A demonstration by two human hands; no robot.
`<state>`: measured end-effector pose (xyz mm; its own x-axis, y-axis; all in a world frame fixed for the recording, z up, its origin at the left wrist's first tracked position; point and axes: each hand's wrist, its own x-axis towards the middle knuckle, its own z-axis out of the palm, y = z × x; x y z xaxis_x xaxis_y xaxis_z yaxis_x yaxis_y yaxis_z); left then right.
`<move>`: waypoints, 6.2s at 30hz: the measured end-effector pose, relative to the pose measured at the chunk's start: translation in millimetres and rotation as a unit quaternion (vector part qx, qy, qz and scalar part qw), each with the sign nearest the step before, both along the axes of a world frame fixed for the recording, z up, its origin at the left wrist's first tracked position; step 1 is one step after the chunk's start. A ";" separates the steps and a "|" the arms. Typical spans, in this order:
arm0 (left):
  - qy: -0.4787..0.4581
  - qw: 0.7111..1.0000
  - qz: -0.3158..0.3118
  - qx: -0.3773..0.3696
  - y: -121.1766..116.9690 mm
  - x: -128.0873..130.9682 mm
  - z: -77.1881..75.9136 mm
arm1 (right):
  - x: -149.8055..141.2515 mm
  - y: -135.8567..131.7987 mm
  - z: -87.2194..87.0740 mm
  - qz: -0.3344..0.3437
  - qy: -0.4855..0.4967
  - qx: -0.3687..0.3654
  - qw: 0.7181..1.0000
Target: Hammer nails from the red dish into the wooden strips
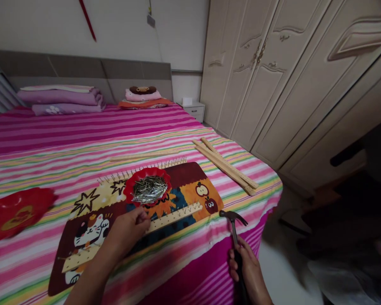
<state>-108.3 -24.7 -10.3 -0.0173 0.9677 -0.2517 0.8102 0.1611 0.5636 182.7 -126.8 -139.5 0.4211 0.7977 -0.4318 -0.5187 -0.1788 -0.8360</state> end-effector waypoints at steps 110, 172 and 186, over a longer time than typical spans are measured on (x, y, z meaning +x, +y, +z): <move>-0.045 0.940 0.051 0.335 -11.5 82.0 -112.9 | -32.4 -0.4 78.6 0.184 -0.446 0.163 0.860; -0.332 0.924 0.163 0.102 -15.6 47.3 -64.3 | -14.3 1.1 6.6 0.014 -0.017 0.022 1.000; -0.354 0.905 0.200 0.129 -15.8 63.4 -76.5 | -13.5 2.4 3.2 0.010 -0.010 0.017 1.000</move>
<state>-45.0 -40.5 -86.8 -0.3017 0.9477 -0.1040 0.1375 0.1512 0.9789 169.2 -124.4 -136.3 0.4129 0.8201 -0.3962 -0.4975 -0.1613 -0.8523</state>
